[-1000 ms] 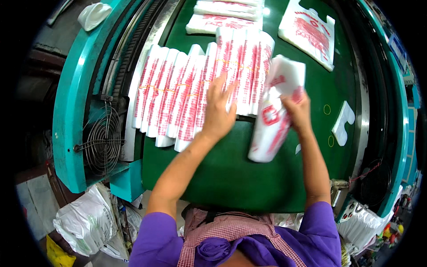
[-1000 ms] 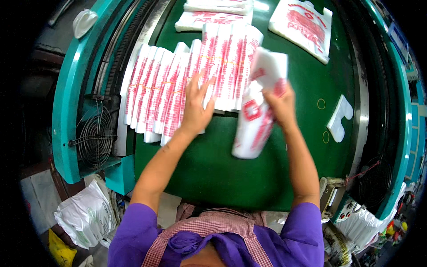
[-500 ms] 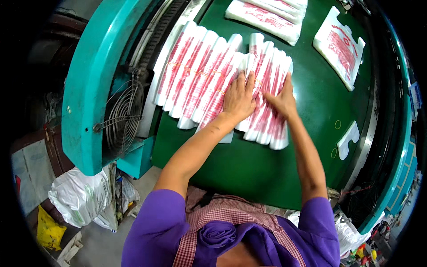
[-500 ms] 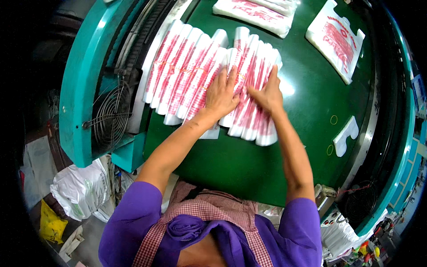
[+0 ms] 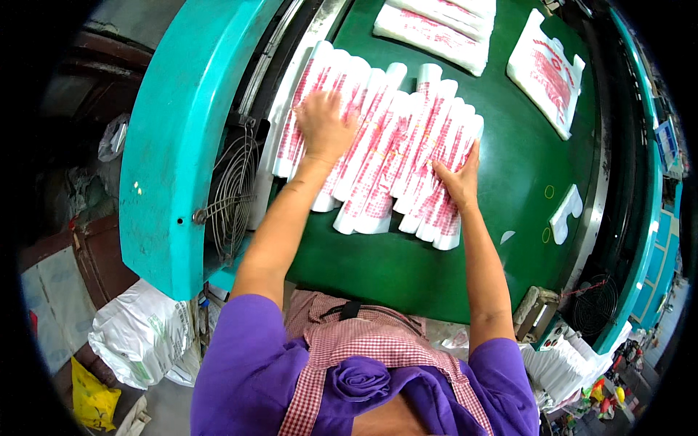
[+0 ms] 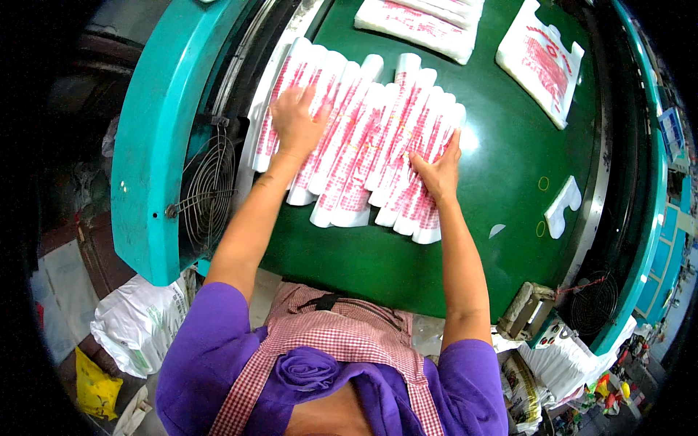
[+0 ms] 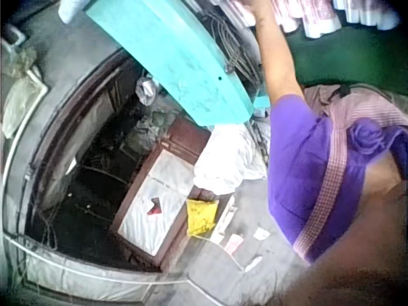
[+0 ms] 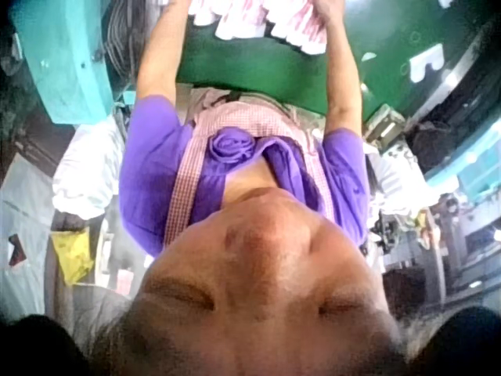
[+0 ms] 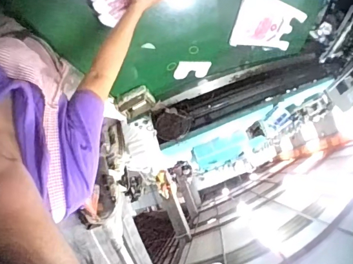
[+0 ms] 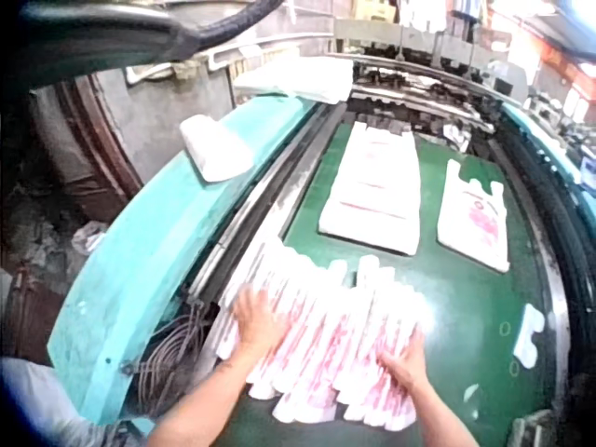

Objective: The person folds white plastic shopping bags with red text on a green workbench. They repeatedly pick up a bag, fold it into a compact rectangle, and secure it with a yellow rubber band. The finished bundles are stacked and eventually placed into a large white sack.

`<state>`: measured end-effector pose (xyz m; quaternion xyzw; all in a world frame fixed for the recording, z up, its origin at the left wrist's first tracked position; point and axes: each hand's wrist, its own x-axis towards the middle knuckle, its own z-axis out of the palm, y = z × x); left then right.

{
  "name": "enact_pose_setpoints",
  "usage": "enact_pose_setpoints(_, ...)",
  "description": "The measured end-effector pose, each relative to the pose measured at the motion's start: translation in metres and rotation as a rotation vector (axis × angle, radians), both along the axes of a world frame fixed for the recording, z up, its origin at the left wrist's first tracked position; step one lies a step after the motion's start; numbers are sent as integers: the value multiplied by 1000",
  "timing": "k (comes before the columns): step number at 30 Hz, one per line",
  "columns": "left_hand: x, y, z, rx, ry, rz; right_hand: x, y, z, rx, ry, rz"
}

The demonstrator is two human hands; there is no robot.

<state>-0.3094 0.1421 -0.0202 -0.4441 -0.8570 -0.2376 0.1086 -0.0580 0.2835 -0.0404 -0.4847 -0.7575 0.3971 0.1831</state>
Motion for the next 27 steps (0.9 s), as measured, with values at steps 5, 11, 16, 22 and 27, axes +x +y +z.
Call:
enact_pose_setpoints(5, -37, -15, -9, -236, -243, 236, 0, 2, 3, 10, -49, 29)
enact_pose_setpoints(11, -28, -14, -8, -387, -343, 128, -13, 50, -3, -62, -35, 277)
enact_pose_setpoints(16, 78, -57, -7, -356, -504, 61, -32, 106, 5, -311, 99, 360)
enact_pose_setpoints(22, 221, -145, -3, -126, -1241, -166, -52, 72, 43, -109, -425, 754)
enact_pose_setpoints(27, 175, -200, 46, -509, -1451, -340, -29, -11, 28, -42, -277, 1085)
